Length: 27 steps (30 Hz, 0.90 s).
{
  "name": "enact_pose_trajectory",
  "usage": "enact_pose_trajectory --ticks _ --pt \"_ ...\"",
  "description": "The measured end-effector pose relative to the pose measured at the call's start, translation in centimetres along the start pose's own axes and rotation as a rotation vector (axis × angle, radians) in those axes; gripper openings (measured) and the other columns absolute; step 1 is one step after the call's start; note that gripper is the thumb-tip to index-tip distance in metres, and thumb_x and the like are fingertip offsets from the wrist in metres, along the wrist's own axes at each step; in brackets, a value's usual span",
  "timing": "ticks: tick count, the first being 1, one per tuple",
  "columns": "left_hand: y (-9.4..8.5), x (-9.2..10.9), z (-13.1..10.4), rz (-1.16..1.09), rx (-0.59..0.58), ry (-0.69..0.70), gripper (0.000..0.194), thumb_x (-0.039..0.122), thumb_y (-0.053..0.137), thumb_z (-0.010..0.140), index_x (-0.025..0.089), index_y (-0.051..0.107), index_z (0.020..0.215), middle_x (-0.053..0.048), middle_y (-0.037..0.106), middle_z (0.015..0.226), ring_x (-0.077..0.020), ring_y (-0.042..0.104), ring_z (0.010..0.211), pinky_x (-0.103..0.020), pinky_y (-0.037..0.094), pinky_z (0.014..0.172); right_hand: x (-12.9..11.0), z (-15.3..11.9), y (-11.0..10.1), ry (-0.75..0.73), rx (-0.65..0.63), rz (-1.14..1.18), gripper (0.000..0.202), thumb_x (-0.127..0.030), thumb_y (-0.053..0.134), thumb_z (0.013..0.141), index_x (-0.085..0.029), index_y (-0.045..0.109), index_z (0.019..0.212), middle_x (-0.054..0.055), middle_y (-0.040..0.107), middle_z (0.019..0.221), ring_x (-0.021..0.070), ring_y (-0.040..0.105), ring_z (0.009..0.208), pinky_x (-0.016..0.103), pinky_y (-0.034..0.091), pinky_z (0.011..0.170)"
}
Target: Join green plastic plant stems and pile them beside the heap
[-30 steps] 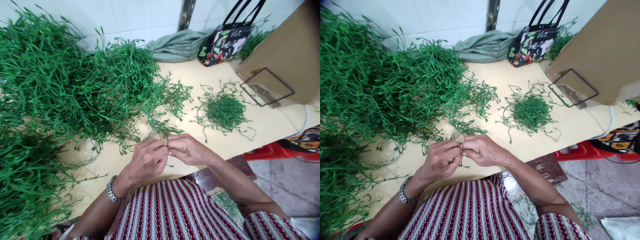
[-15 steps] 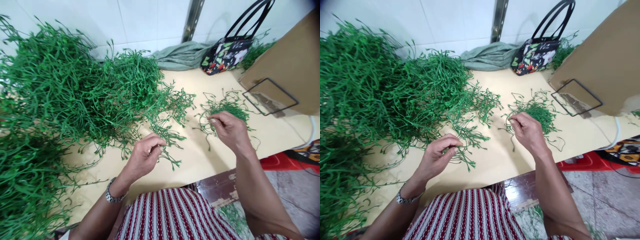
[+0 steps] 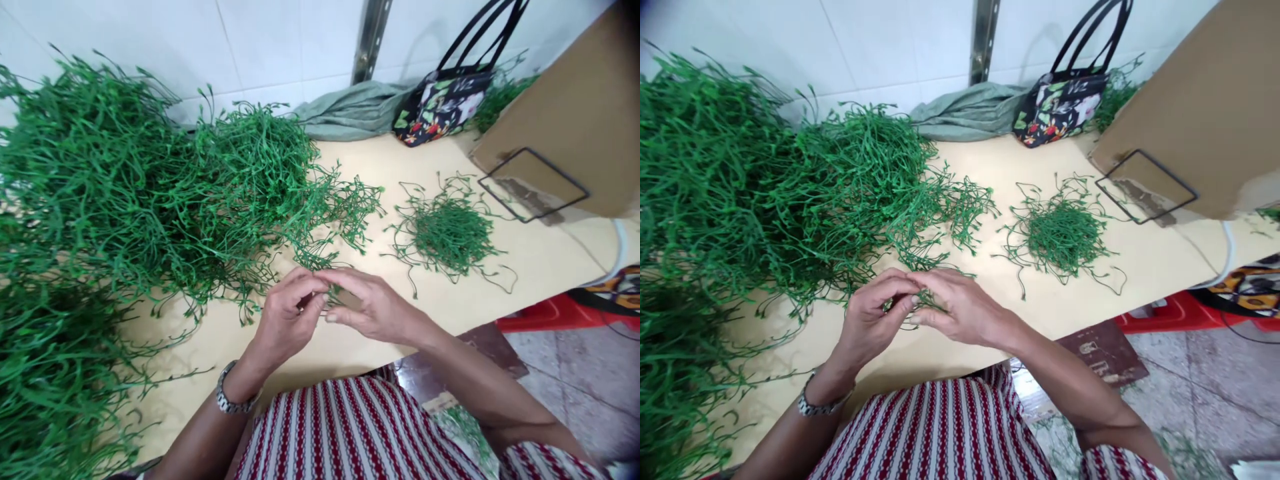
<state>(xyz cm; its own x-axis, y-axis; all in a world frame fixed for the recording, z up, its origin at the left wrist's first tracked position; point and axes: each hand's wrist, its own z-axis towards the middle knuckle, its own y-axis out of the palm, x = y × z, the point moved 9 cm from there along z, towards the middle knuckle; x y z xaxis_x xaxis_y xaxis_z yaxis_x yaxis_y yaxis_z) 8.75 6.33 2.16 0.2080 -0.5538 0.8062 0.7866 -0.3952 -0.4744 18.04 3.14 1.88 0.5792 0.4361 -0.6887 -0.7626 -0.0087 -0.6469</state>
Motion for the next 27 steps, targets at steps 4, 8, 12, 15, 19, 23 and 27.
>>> enact_pose_trajectory --ticks 4,8,12,15,19,23,27 --pt "0.0 0.2 -0.3 0.008 0.011 0.039 0.013 0.006 0.052 0.078 0.014 0.061 0.075 -0.003 0.059 0.071 -0.0110 0.056 0.066 -0.022 0.044 0.059 0.0 0.1 0.9 0.038 0.103 0.107 0.017 -0.026 0.049 0.087 -0.017 0.057 0.100 0.005 0.066 0.086 0.0131 0.061 0.076 0.026 0.049 0.068" --pt "0.4 0.6 -0.5 0.047 -0.038 0.070 0.015 0.006 0.048 0.079 0.014 0.060 0.076 -0.004 0.059 0.072 -0.0112 0.055 0.067 -0.022 0.044 0.059 0.5 -0.3 0.2 0.043 0.100 0.080 0.009 -0.021 0.051 0.086 -0.017 0.057 0.089 0.003 0.063 0.076 0.0122 0.058 0.070 0.024 0.046 0.063" --pt "0.8 0.7 -0.4 0.166 -0.076 0.057 0.016 0.006 0.046 0.079 0.014 0.057 0.070 -0.002 0.054 0.065 -0.0110 0.051 0.063 -0.022 0.040 0.057 -0.4 -0.4 0.5 0.008 0.026 -0.113 0.013 -0.018 0.045 0.087 -0.015 0.057 0.084 0.005 0.057 0.074 0.0139 0.052 0.069 0.025 0.043 0.061" --pt "0.9 0.6 -0.4 0.203 -0.088 0.039 0.017 0.006 0.044 0.077 0.015 0.055 0.067 0.000 0.051 0.062 -0.0101 0.047 0.059 -0.022 0.037 0.055 -0.8 -0.5 1.0 -0.015 -0.007 -0.249 0.019 -0.017 0.040 0.088 -0.015 0.056 0.078 0.005 0.053 0.071 0.0156 0.049 0.068 0.028 0.041 0.063" --pt "0.9 0.5 -0.4 0.180 -0.082 0.028 0.017 0.007 0.045 0.078 0.015 0.054 0.067 0.002 0.049 0.058 -0.0089 0.045 0.055 -0.021 0.035 0.053 -0.9 -0.6 0.8 -0.034 0.042 -0.162 0.014 -0.019 0.042 0.087 -0.016 0.053 0.078 0.003 0.050 0.071 0.0142 0.046 0.066 0.026 0.039 0.059" --pt "0.7 0.4 -0.4 0.101 -0.067 0.019 0.015 0.007 0.047 0.078 0.014 0.056 0.068 0.002 0.051 0.059 -0.0083 0.046 0.055 -0.020 0.035 0.053 -0.3 -0.8 0.7 -0.009 0.092 -0.054 0.013 -0.028 0.050 0.086 -0.016 0.052 0.080 0.001 0.050 0.071 0.0122 0.047 0.065 0.023 0.038 0.057" --pt "1.3 -0.1 -0.4 -0.012 -0.164 -0.020 0.019 0.007 0.046 0.079 0.014 0.056 0.064 0.002 0.050 0.056 -0.0078 0.045 0.052 -0.019 0.035 0.050 -0.3 -1.0 0.8 -0.043 0.113 -0.038 0.016 -0.026 0.049 0.087 -0.016 0.051 0.074 -0.001 0.046 0.063 0.0103 0.044 0.059 0.022 0.034 0.053"
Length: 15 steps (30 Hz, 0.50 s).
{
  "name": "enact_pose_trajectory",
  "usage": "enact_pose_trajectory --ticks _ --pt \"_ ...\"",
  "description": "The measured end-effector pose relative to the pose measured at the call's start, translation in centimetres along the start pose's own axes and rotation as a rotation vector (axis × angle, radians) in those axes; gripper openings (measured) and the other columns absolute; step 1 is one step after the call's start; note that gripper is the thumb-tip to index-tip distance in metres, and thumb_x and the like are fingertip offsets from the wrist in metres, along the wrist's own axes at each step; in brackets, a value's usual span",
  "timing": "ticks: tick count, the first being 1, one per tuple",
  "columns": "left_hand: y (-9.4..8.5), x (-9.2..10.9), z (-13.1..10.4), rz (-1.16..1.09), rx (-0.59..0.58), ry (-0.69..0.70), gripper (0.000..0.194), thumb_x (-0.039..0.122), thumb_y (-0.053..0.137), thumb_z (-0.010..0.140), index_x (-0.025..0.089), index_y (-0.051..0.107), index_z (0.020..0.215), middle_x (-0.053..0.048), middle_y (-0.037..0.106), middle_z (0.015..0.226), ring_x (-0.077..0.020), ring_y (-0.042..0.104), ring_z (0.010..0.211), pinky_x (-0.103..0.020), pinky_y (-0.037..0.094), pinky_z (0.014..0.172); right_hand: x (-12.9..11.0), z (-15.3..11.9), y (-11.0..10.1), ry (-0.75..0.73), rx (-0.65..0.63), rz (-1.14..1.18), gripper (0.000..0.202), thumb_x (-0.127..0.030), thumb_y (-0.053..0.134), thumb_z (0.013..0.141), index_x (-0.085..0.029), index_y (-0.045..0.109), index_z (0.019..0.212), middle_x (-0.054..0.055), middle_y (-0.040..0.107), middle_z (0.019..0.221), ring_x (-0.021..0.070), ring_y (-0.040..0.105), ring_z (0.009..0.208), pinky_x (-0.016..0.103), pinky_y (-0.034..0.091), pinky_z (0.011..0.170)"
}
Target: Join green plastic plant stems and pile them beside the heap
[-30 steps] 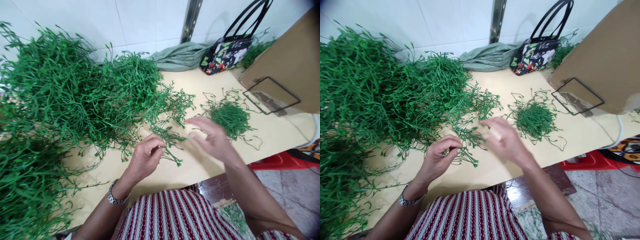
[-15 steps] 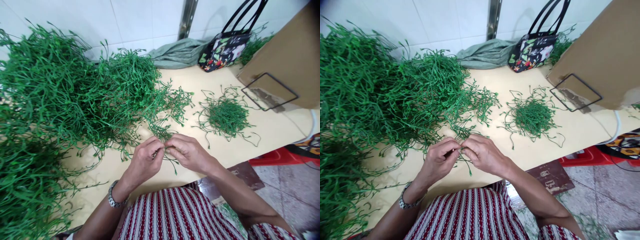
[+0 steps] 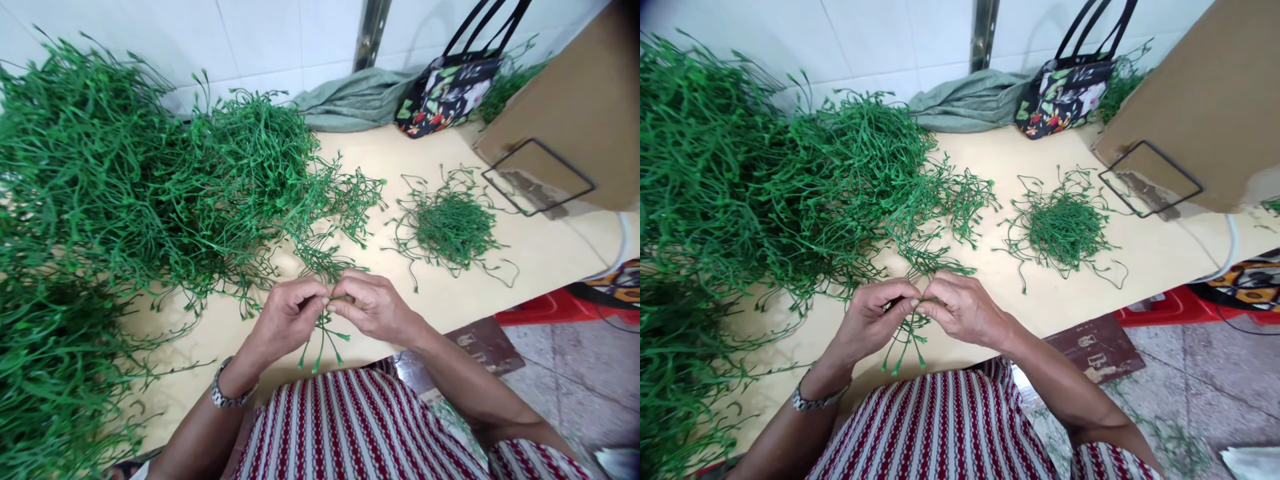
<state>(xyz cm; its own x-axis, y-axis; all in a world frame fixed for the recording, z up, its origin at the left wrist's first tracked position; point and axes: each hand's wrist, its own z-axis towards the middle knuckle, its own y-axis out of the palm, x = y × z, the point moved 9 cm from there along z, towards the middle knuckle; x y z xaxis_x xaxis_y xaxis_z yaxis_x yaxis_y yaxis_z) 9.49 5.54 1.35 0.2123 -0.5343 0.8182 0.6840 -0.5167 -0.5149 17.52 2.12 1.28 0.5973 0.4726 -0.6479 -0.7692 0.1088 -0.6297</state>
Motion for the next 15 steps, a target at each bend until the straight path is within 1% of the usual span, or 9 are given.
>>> enact_pose_trajectory --ticks 2,5,7,8,9,10,11,13,15 --pt "0.4 0.0 0.0 -0.005 -0.069 -0.007 0.021 0.008 0.045 0.079 0.014 0.056 0.062 0.002 0.048 0.054 -0.0077 0.043 0.051 -0.020 0.034 0.049 -0.4 0.0 0.5 -0.051 -0.072 -0.016 0.017 -0.023 0.048 0.087 -0.017 0.051 0.071 -0.001 0.046 0.063 0.0103 0.042 0.059 0.022 0.033 0.053" --pt "0.9 0.0 -0.2 -0.033 -0.172 -0.017 0.022 0.009 0.045 0.079 0.014 0.057 0.060 0.003 0.046 0.052 -0.0072 0.040 0.048 -0.020 0.032 0.047 -1.2 -0.1 1.2 -0.140 -0.225 0.014 0.019 -0.020 0.046 0.086 -0.016 0.050 0.068 -0.001 0.045 0.062 0.0100 0.040 0.057 0.023 0.033 0.053" --pt "0.8 -0.3 -0.3 -0.111 -0.201 -0.051 0.021 0.010 0.045 0.079 0.014 0.059 0.063 0.003 0.047 0.052 -0.0073 0.040 0.048 -0.020 0.032 0.046 -1.7 -0.2 1.2 -0.180 -0.301 0.052 0.021 -0.020 0.045 0.087 -0.017 0.050 0.066 -0.002 0.043 0.060 0.0097 0.039 0.055 0.023 0.033 0.052" --pt "0.6 -0.5 -0.3 -0.159 -0.188 -0.078 0.019 0.011 0.046 0.079 0.014 0.060 0.066 0.002 0.048 0.052 -0.0074 0.041 0.048 -0.020 0.032 0.046 -1.7 -0.1 0.9 -0.182 -0.307 0.060 0.022 -0.021 0.045 0.087 -0.017 0.051 0.067 -0.002 0.044 0.060 0.0097 0.040 0.055 0.023 0.033 0.052" --pt "0.2 -0.8 -0.3 -0.210 -0.157 -0.107 0.017 0.012 0.048 0.079 0.014 0.061 0.068 0.002 0.050 0.054 -0.0076 0.041 0.049 -0.020 0.033 0.045 -1.4 0.0 0.1 -0.165 -0.284 0.052 0.021 -0.022 0.046 0.088 -0.017 0.052 0.068 -0.002 0.046 0.061 0.0099 0.042 0.056 0.023 0.034 0.052" --pt "-0.3 -1.1 -0.3 -0.258 -0.116 -0.132 0.015 0.014 0.050 0.078 0.014 0.061 0.069 0.001 0.051 0.055 -0.0078 0.042 0.050 -0.020 0.033 0.045 -0.7 0.1 -1.0 -0.127 -0.228 0.019 0.019 -0.022 0.046 0.088 -0.018 0.053 0.070 -0.001 0.049 0.062 0.0103 0.044 0.057 0.023 0.035 0.053" --pt "-0.7 -1.4 -0.2 -0.298 -0.068 -0.152 0.012 0.015 0.052 0.078 0.014 0.062 0.071 0.001 0.053 0.058 -0.0079 0.043 0.051 -0.020 0.034 0.046 0.4 0.2 -2.6 -0.071 -0.145 -0.048 0.018 -0.023 0.048 0.088 -0.018 0.054 0.072 0.000 0.052 0.064 0.0109 0.046 0.059 0.024 0.037 0.054" --pt "-1.5 -1.9 -0.2 -0.347 0.009 -0.179 0.008 0.015 0.056 0.076 0.014 0.062 0.071 0.000 0.056 0.062 -0.0078 0.044 0.053 -0.020 0.035 0.046 3.4 -0.3 -6.5 0.063 0.059 -0.276 0.015 -0.023 0.049 0.087 -0.020 0.056 0.075 0.002 0.056 0.069 0.0129 0.049 0.063 0.026 0.039 0.056" --pt "-1.7 -2.2 -0.2 -0.367 0.044 -0.194 0.008 0.015 0.056 0.075 0.013 0.063 0.071 -0.001 0.057 0.063 -0.0079 0.045 0.053 -0.020 0.036 0.047 6.8 -1.4 -10.5 0.189 0.236 -0.587 0.016 -0.025 0.048 0.087 -0.020 0.058 0.076 0.005 0.057 0.072 0.0163 0.050 0.068 0.030 0.039 0.060"
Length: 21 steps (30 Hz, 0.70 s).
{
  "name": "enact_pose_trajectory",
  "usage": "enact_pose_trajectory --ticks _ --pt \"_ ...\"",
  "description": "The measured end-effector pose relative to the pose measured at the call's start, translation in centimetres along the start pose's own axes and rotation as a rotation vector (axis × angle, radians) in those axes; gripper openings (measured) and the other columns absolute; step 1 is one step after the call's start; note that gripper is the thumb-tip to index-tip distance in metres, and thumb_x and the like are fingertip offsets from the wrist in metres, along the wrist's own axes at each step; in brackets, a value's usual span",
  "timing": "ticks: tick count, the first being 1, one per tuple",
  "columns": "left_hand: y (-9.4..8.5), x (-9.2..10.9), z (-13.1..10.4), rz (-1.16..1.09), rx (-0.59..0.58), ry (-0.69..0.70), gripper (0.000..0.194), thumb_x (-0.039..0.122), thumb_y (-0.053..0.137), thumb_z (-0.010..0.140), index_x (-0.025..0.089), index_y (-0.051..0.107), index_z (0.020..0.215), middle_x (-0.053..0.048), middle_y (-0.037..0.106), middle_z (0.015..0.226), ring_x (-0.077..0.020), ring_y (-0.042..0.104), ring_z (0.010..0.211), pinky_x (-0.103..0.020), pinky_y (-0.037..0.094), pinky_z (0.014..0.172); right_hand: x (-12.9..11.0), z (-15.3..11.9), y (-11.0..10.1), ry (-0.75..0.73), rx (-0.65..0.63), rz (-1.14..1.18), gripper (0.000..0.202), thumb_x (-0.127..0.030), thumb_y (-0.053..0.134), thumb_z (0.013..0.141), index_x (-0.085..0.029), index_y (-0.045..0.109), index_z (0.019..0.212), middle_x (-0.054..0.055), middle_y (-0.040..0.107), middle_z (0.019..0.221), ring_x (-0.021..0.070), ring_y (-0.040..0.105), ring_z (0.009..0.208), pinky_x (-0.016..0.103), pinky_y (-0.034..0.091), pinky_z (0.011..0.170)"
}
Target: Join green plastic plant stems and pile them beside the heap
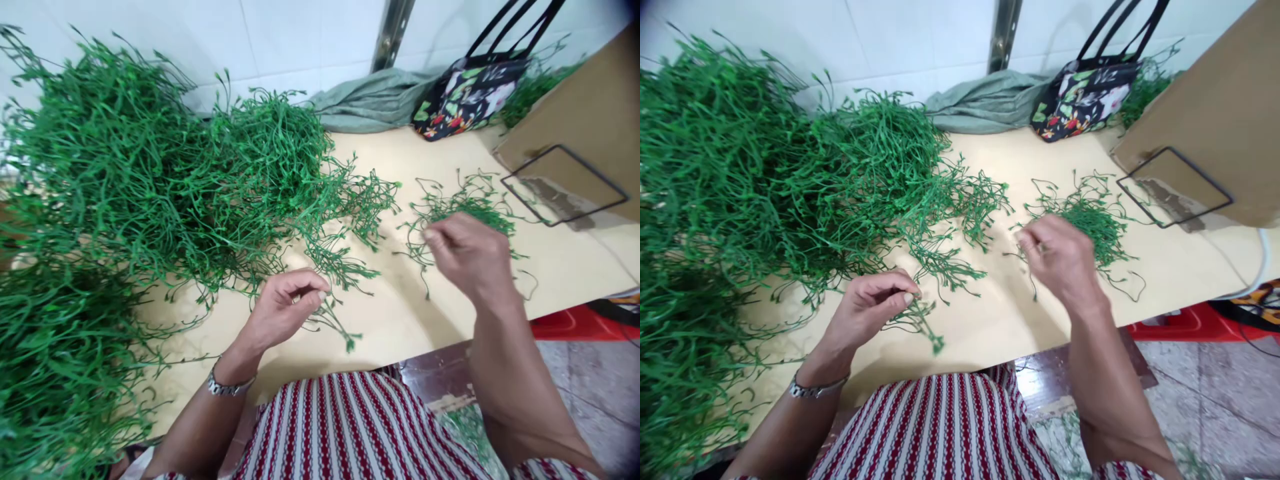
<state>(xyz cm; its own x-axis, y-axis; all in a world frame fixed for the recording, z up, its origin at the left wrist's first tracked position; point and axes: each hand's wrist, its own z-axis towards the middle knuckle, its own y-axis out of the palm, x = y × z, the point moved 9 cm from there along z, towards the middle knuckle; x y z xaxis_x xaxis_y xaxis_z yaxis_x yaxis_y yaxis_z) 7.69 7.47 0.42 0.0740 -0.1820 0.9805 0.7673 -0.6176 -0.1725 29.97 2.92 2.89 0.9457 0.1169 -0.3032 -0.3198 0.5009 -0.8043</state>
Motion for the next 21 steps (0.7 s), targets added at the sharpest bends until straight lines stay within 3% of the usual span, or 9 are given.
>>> enact_pose_trajectory --ticks 2,4,7,9,11,13,16,18,21 --pt "0.0 -0.2 0.1 -0.004 0.016 -0.011 0.009 0.015 0.055 0.074 0.013 0.063 0.071 -0.001 0.057 0.062 -0.0082 0.046 0.053 -0.020 0.037 0.047 4.6 0.0 -0.4 0.089 0.077 -0.254 0.018 -0.027 0.047 0.086 -0.020 0.061 0.076 0.008 0.059 0.078 0.0210 0.052 0.077 0.035 0.040 0.067" --pt "0.0 -0.5 0.2 -0.012 0.033 -0.027 0.010 0.014 0.054 0.074 0.013 0.064 0.071 -0.002 0.059 0.062 -0.0086 0.047 0.053 -0.020 0.038 0.048 7.8 -0.1 0.2 0.113 0.058 -0.363 0.016 -0.029 0.052 0.082 -0.019 0.063 0.076 0.011 0.062 0.085 0.0268 0.052 0.086 0.042 0.039 0.074" --pt "0.1 -1.2 0.2 -0.034 0.056 -0.073 0.008 0.013 0.055 0.072 0.012 0.063 0.073 -0.002 0.059 0.062 -0.0088 0.049 0.053 -0.020 0.039 0.048 8.7 -0.2 0.4 0.118 0.081 -0.378 0.016 -0.029 0.057 0.079 -0.018 0.066 0.085 0.015 0.063 0.098 0.0325 0.051 0.095 0.049 0.036 0.081" --pt "0.1 -1.5 0.2 -0.040 0.070 -0.087 0.007 0.012 0.055 0.072 0.012 0.062 0.074 -0.001 0.058 0.061 -0.0084 0.048 0.053 -0.020 0.038 0.048 6.1 -0.1 0.1 0.086 0.107 -0.278 0.019 -0.026 0.055 0.080 -0.016 0.065 0.094 0.015 0.062 0.103 0.0312 0.051 0.099 0.049 0.036 0.085" --pt "0.2 -1.4 0.2 -0.015 0.084 -0.071 0.006 0.011 0.055 0.072 0.012 0.061 0.074 0.000 0.056 0.061 -0.0077 0.047 0.053 -0.019 0.038 0.048 1.4 0.2 0.6 0.004 0.044 -0.017 0.020 -0.023 0.052 0.083 -0.016 0.062 0.099 0.013 0.062 0.102 0.0261 0.053 0.099 0.044 0.039 0.087" --pt "0.3 -0.9 0.2 0.043 0.091 -0.027 0.006 0.011 0.055 0.073 0.012 0.060 0.073 0.000 0.056 0.062 -0.0076 0.047 0.054 -0.019 0.038 0.050 -4.1 0.2 2.5 -0.092 -0.169 0.362 0.017 -0.025 0.050 0.085 -0.019 0.061 0.098 0.009 0.062 0.097 0.0206 0.055 0.094 0.036 0.044 0.082" --pt "0.7 0.1 0.1 0.157 0.091 0.036 0.008 0.010 0.053 0.075 0.013 0.061 0.074 0.000 0.058 0.064 -0.0091 0.051 0.058 -0.020 0.040 0.054 -10.6 -0.9 5.6 -0.171 -0.457 0.677 0.018 -0.030 0.050 0.087 -0.017 0.058 0.095 0.007 0.061 0.091 0.0172 0.055 0.087 0.031 0.046 0.075" --pt "0.9 0.7 -0.1 0.220 0.113 0.069 0.011 0.009 0.051 0.076 0.013 0.061 0.075 -0.001 0.060 0.067 -0.0102 0.053 0.061 -0.021 0.040 0.056 -12.0 -1.3 6.6 -0.170 -0.476 0.719 0.017 -0.030 0.050 0.087 -0.014 0.057 0.089 0.006 0.059 0.083 0.0153 0.053 0.078 0.028 0.044 0.068" --pt "1.0 1.6 -0.5 0.299 0.149 0.141 0.014 0.007 0.048 0.076 0.014 0.060 0.076 -0.002 0.060 0.070 -0.0107 0.054 0.063 -0.022 0.041 0.059 -12.0 -1.6 6.6 -0.210 -0.373 0.637 0.019 -0.026 0.048 0.087 -0.014 0.053 0.074 0.002 0.052 0.068 0.0131 0.047 0.065 0.026 0.039 0.061"
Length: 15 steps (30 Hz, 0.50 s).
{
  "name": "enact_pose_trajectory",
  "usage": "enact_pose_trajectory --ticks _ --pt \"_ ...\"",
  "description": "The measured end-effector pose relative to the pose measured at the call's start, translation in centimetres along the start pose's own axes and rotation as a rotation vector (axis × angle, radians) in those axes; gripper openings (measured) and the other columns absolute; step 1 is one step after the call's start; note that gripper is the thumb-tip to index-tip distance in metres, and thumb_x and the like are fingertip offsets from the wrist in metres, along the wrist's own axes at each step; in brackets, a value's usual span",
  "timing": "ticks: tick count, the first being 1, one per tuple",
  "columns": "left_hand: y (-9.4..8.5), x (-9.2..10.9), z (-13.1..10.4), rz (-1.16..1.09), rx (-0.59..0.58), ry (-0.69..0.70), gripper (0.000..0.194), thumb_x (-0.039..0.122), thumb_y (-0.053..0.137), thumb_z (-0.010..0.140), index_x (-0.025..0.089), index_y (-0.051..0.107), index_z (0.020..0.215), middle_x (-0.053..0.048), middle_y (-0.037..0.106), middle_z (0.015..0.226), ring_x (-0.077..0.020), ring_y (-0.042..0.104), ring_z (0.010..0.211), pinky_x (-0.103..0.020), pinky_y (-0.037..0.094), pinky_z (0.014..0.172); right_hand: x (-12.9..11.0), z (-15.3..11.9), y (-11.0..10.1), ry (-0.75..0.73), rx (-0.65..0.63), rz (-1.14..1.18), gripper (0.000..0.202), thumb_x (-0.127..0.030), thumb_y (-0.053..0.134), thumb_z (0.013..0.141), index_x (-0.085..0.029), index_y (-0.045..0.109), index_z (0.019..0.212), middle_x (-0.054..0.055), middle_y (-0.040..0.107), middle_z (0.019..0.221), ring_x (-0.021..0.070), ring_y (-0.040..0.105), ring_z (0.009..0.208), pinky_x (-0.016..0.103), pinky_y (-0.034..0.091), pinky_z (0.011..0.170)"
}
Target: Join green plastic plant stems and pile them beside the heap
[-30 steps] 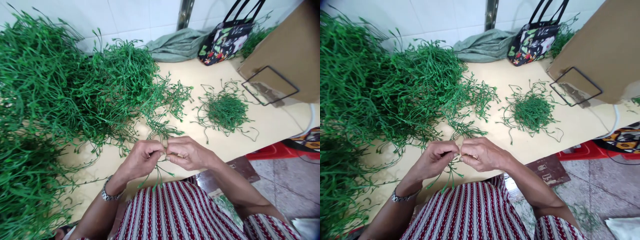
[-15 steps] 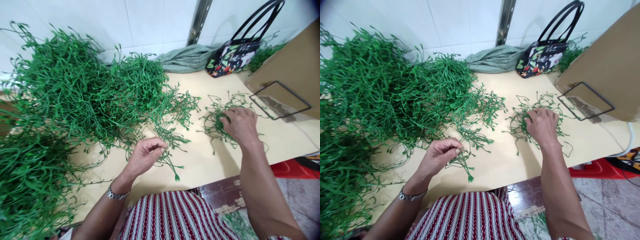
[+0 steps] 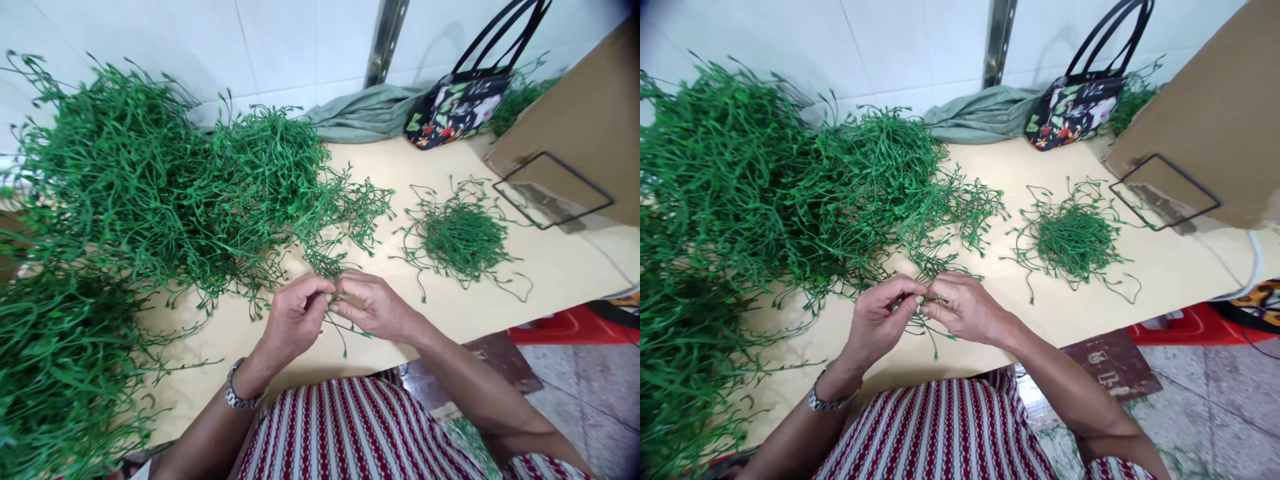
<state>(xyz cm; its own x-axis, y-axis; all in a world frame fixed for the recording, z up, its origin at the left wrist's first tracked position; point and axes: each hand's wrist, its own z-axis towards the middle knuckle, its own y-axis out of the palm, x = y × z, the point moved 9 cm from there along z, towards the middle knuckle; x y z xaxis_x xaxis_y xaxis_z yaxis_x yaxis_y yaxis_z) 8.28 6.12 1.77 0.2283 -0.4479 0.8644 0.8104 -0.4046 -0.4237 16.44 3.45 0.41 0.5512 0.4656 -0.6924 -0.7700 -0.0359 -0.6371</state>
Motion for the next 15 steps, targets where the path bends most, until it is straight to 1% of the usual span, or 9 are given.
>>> enact_pose_trajectory --ticks 2,5,8,10,12,15 --pt "0.1 0.3 -0.1 0.031 -0.014 0.027 0.015 0.006 0.046 0.077 0.014 0.058 0.077 -0.001 0.058 0.069 -0.0108 0.053 0.063 -0.022 0.041 0.060 -0.4 -0.2 -0.3 -0.065 0.029 -0.089 0.020 -0.024 0.047 0.088 -0.015 0.051 0.070 0.001 0.048 0.063 0.0131 0.044 0.063 0.026 0.037 0.060" --pt "0.5 -0.4 -0.2 -0.007 -0.104 -0.021 0.012 0.009 0.047 0.078 0.015 0.056 0.083 -0.001 0.053 0.071 -0.0106 0.049 0.063 -0.023 0.040 0.058 -1.0 -0.4 -0.6 -0.116 0.042 -0.154 0.018 -0.024 0.046 0.089 -0.014 0.052 0.074 0.002 0.050 0.065 0.0134 0.044 0.063 0.026 0.036 0.060" --pt "0.9 -1.0 -0.3 -0.119 -0.231 -0.075 0.013 0.016 0.051 0.079 0.014 0.054 0.092 -0.002 0.051 0.074 -0.0112 0.048 0.064 -0.023 0.040 0.058 -1.6 -0.5 -0.8 -0.140 0.079 -0.111 0.020 -0.026 0.046 0.089 -0.014 0.053 0.074 0.002 0.050 0.065 0.0121 0.044 0.061 0.024 0.036 0.057" --pt "1.2 -1.0 -0.4 -0.211 -0.299 -0.079 0.015 0.023 0.054 0.080 0.014 0.056 0.093 -0.004 0.053 0.079 -0.0121 0.049 0.068 -0.024 0.041 0.060 -1.7 -0.6 -1.0 -0.150 0.119 -0.061 0.020 -0.026 0.047 0.089 -0.015 0.053 0.074 0.001 0.049 0.064 0.0114 0.044 0.060 0.023 0.036 0.055" --pt "1.1 -1.0 -0.3 -0.280 -0.310 -0.070 0.017 0.028 0.058 0.079 0.014 0.057 0.090 -0.005 0.054 0.083 -0.0127 0.051 0.070 -0.025 0.042 0.061 -1.5 -0.8 -1.1 -0.145 0.158 0.011 0.017 -0.025 0.049 0.088 -0.015 0.054 0.075 0.001 0.050 0.064 0.0108 0.046 0.060 0.023 0.037 0.055" --pt "0.8 -0.8 -0.2 -0.288 -0.262 -0.020 0.018 0.030 0.062 0.077 0.014 0.059 0.083 -0.005 0.055 0.080 -0.0127 0.051 0.069 -0.025 0.042 0.059 -0.8 -1.2 -1.0 -0.129 0.191 0.172 0.015 -0.027 0.054 0.086 -0.016 0.055 0.075 0.000 0.051 0.064 0.0099 0.048 0.059 0.022 0.039 0.054"
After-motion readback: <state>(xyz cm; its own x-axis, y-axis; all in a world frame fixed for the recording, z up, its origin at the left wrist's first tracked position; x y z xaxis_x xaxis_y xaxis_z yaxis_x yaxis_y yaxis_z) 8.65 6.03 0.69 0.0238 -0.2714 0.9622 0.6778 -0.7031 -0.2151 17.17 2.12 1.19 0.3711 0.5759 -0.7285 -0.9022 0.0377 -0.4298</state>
